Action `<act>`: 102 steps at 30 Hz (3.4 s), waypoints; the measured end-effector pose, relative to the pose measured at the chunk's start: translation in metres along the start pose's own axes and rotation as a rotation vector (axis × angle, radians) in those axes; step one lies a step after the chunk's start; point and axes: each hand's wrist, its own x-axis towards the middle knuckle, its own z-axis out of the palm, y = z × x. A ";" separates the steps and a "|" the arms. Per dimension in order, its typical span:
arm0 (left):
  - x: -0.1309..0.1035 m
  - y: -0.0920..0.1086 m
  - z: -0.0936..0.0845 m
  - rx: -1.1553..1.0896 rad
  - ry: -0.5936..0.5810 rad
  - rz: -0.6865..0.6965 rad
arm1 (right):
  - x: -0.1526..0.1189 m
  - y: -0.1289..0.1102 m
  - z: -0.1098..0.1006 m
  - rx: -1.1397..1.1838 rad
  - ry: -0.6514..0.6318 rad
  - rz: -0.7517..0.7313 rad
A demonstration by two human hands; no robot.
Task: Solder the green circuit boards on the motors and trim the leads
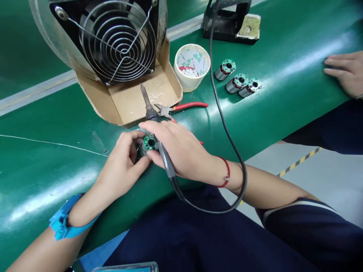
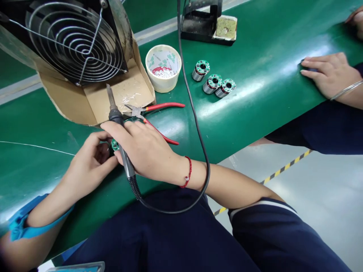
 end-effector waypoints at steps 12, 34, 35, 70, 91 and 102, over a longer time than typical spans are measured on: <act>0.000 0.000 -0.013 0.009 0.130 0.102 | -0.021 0.012 -0.015 0.236 0.332 -0.151; 0.009 -0.003 -0.004 0.099 0.000 0.132 | -0.055 0.008 -0.015 0.473 0.374 0.204; 0.010 -0.004 -0.003 0.118 -0.022 0.138 | -0.054 0.008 -0.016 0.468 0.375 0.199; 0.015 -0.012 0.001 0.189 -0.045 0.161 | -0.027 0.077 -0.049 -0.055 0.356 0.089; 0.006 -0.014 0.003 0.158 0.060 0.222 | -0.039 0.053 -0.046 -0.471 -0.034 -0.224; 0.006 -0.014 0.004 0.290 0.137 0.364 | -0.038 0.044 -0.052 -0.595 -0.026 -0.261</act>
